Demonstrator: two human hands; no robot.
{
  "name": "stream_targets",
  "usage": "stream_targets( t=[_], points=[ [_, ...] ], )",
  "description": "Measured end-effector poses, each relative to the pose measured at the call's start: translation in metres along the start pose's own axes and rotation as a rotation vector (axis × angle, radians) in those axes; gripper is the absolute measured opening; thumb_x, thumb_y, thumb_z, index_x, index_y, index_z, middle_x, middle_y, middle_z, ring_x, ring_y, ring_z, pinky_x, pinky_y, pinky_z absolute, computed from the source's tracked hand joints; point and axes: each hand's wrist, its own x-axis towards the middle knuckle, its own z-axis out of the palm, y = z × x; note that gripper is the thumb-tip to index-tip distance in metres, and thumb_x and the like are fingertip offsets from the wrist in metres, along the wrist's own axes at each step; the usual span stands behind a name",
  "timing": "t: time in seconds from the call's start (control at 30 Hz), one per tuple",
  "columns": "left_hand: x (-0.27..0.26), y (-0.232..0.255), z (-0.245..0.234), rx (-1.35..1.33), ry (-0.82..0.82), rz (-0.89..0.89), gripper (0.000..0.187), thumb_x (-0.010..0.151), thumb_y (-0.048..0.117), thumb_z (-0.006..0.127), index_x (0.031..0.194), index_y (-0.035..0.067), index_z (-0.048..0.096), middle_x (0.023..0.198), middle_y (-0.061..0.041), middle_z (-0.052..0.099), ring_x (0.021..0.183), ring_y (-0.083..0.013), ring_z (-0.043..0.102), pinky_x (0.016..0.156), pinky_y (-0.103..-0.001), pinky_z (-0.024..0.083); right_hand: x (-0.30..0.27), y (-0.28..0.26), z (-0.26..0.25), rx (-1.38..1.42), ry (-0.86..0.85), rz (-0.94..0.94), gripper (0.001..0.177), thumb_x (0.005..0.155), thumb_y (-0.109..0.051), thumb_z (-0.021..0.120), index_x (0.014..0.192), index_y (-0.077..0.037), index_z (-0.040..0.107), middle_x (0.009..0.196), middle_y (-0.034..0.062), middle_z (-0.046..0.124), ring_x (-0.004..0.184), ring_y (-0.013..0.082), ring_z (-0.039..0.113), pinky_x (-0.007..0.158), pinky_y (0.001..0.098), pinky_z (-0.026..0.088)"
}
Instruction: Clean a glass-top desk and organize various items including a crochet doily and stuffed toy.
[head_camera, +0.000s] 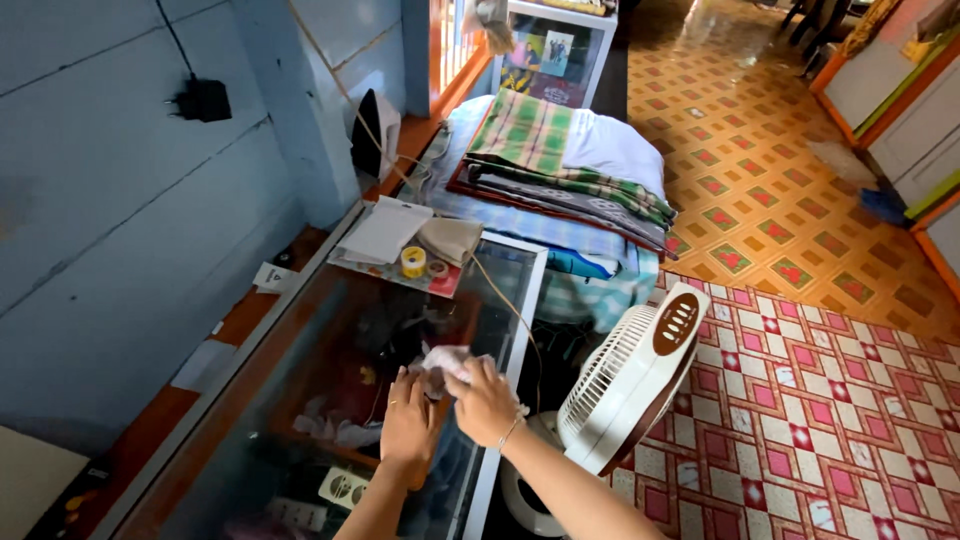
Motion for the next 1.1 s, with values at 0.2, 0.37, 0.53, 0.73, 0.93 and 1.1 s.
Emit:
stream_targets(
  t=[0.2, 0.37, 0.53, 0.73, 0.93, 1.1],
  points=[
    [-0.001, -0.025, 0.018, 0.163, -0.206, 0.016, 0.058, 0.103, 0.033, 0.037, 0.148, -0.004, 0.034, 0.157, -0.021, 0.031, 0.150, -0.0366, 0.016, 0.121, -0.045, 0.017, 0.004, 0.067, -0.002, -0.128, 0.102, 0.268, 0.049, 0.077, -0.012, 0.066, 0.126, -0.018, 0.069, 0.120, 0.0142, 0.055, 0.119, 0.0417, 0.046, 0.083, 0.0575, 0.045],
    [0.000, 0.010, -0.017, 0.136, -0.260, -0.088, 0.057, 0.103, 0.032, 0.035, 0.151, 0.002, 0.034, 0.159, -0.017, 0.031, 0.153, -0.0334, 0.017, 0.125, -0.043, 0.016, 0.002, 0.065, 0.009, -0.133, 0.109, 0.343, 0.044, 0.082, -0.012, 0.064, 0.124, -0.021, 0.069, 0.125, 0.0110, 0.055, 0.120, 0.0390, 0.048, 0.088, 0.0558, 0.045],
    [0.000, -0.011, 0.012, 0.175, -0.166, -0.034, 0.057, 0.101, 0.031, 0.040, 0.149, 0.000, 0.036, 0.156, -0.020, 0.035, 0.150, -0.0347, 0.022, 0.123, -0.044, 0.019, -0.014, 0.029, 0.026, 0.006, 0.182, -0.058, 0.058, 0.080, -0.004, 0.061, 0.132, -0.027, 0.073, 0.125, 0.0069, 0.056, 0.124, 0.0341, 0.051, 0.103, 0.0531, 0.046],
    [0.001, -0.008, 0.006, 0.149, -0.132, -0.038, 0.054, 0.100, 0.030, 0.041, 0.146, 0.002, 0.039, 0.153, -0.017, 0.039, 0.149, -0.0344, 0.026, 0.123, -0.045, 0.022, -0.010, 0.046, 0.006, 0.025, -0.006, 0.029, 0.051, 0.078, -0.009, 0.066, 0.129, -0.016, 0.068, 0.132, 0.0164, 0.051, 0.127, 0.0426, 0.042, 0.091, 0.0550, 0.043],
    [-0.001, -0.003, 0.009, 0.194, -0.093, -0.086, 0.051, 0.101, 0.029, 0.039, 0.147, 0.007, 0.039, 0.153, -0.013, 0.039, 0.148, -0.0308, 0.027, 0.122, -0.043, 0.023, -0.003, 0.072, -0.001, -0.082, 0.041, 0.387, 0.043, 0.086, -0.010, 0.060, 0.125, -0.024, 0.071, 0.129, 0.0133, 0.053, 0.123, 0.0393, 0.044, 0.090, 0.0557, 0.043],
    [0.000, 0.001, 0.002, 0.120, -0.056, -0.099, 0.052, 0.099, 0.025, 0.044, 0.147, 0.007, 0.041, 0.152, -0.012, 0.043, 0.148, -0.0308, 0.032, 0.123, -0.042, 0.026, -0.023, 0.038, 0.017, 0.058, 0.036, -0.085, 0.043, 0.082, -0.009, 0.061, 0.120, -0.025, 0.073, 0.130, 0.0087, 0.057, 0.124, 0.0340, 0.051, 0.098, 0.0513, 0.045]
  ],
)
